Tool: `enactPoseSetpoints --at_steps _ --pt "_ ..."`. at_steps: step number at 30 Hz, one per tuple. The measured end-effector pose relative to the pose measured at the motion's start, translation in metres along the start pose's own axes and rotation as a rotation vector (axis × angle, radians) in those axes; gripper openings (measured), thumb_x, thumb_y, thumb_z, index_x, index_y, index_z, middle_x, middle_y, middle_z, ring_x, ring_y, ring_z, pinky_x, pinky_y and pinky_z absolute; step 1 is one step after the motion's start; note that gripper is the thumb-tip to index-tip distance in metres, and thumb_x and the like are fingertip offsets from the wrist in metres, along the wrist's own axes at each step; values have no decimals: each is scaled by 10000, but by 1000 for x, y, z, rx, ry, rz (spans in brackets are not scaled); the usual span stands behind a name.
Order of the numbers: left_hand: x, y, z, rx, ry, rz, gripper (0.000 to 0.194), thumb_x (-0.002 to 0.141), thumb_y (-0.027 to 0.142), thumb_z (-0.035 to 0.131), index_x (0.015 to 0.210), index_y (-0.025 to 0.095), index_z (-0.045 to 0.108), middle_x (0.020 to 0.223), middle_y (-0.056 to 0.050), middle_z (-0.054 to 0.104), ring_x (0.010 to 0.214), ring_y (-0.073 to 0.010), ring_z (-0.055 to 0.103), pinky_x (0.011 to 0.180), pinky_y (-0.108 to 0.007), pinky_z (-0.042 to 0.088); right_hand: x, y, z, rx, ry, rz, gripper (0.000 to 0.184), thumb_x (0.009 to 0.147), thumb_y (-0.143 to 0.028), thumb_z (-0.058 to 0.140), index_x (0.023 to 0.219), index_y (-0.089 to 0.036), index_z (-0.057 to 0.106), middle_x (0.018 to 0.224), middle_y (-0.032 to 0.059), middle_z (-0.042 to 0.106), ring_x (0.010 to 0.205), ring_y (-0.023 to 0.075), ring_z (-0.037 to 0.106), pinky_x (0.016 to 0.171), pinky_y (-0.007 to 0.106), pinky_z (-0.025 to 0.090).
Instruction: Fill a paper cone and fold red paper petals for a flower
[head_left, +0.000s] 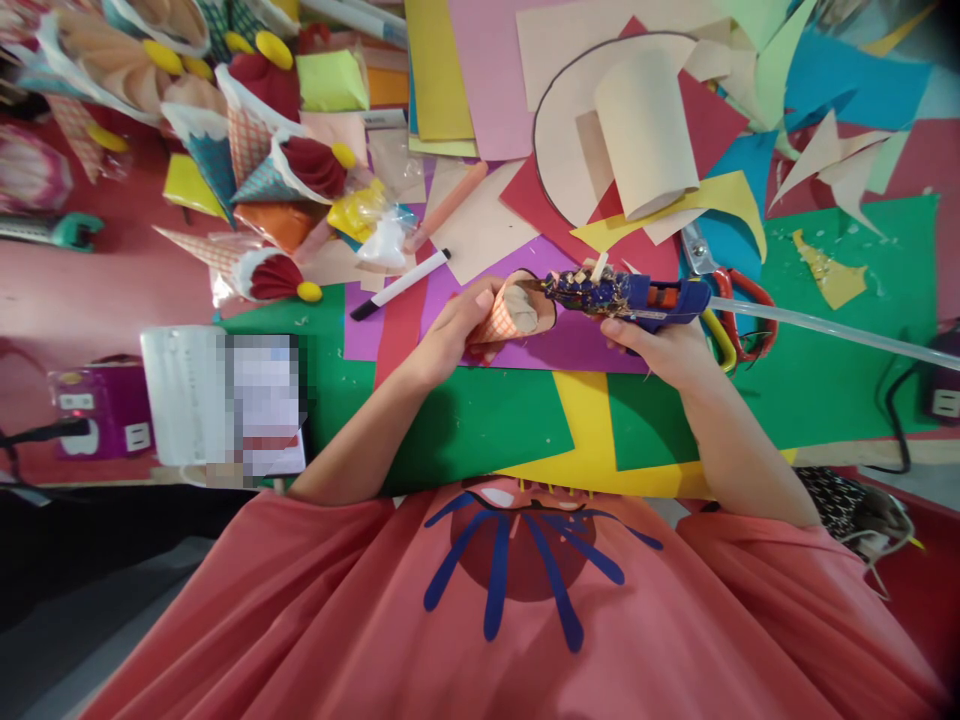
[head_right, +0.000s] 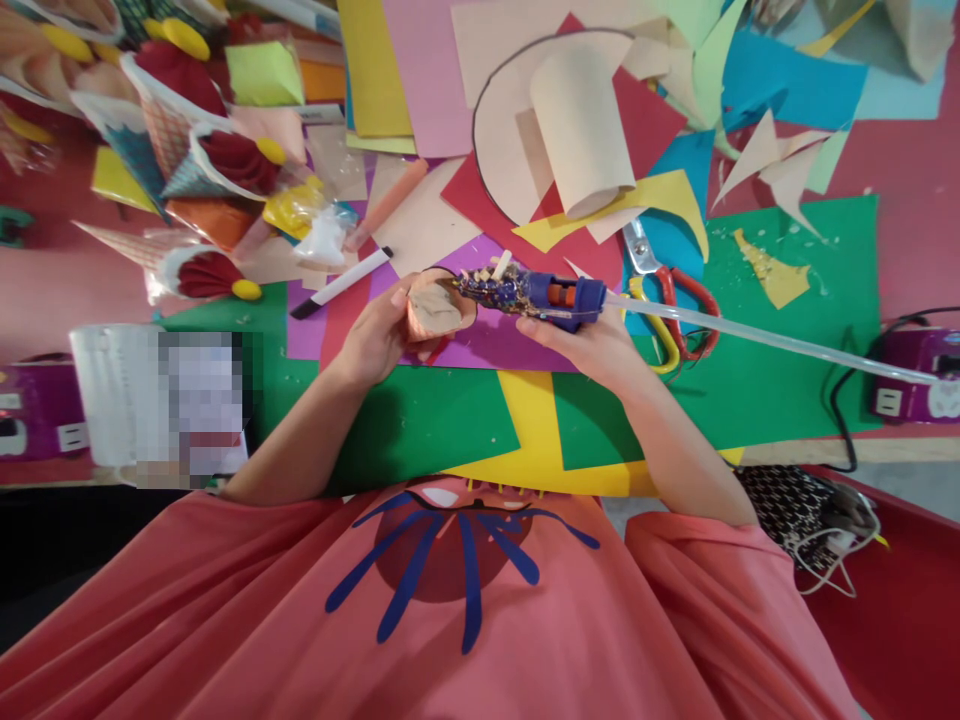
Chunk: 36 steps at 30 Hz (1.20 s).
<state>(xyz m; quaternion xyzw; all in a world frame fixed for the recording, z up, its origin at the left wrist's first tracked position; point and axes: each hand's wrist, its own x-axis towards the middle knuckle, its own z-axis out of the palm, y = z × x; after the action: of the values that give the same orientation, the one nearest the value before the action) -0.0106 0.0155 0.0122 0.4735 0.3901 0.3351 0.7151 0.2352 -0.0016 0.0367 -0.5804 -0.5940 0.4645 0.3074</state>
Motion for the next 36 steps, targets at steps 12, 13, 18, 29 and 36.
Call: enactPoseSetpoints --at_steps 12,13,18,29,36 --pt "0 -5 -3 38 -7 -53 596 835 718 428 983 178 633 472 30 504 363 -102 413 350 -226 296 0 -3 1 25 -14 0 536 643 -742 673 832 -241 702 755 27 723 771 243 695 775 441 619" --pt "0 -5 -3 45 -8 -58 593 842 715 417 969 179 637 465 31 496 360 -101 405 353 -229 303 0 -3 1 27 -18 1 534 643 -741 675 831 -241 700 752 28 721 779 246 696 778 445 619" --pt "-1 -6 -4 86 7 -79 570 884 691 365 940 192 634 454 27 478 347 -95 387 343 -226 269 0 -3 1 32 -34 0 505 653 -717 686 811 -237 690 735 30 707 766 240 695 774 439 621" --pt "0 7 3 -66 -33 -96 541 755 726 537 920 213 498 575 44 552 321 -46 312 314 -191 209 0 -3 3 34 0 1 516 634 -714 704 824 -235 671 703 19 684 672 217 672 679 410 616" --pt "1 3 1 -42 -20 -58 615 780 714 521 1065 169 543 570 44 530 335 -61 386 320 -187 219 0 -4 2 5 -19 -19 512 681 -698 681 868 -222 697 691 20 676 645 206 653 647 390 597"
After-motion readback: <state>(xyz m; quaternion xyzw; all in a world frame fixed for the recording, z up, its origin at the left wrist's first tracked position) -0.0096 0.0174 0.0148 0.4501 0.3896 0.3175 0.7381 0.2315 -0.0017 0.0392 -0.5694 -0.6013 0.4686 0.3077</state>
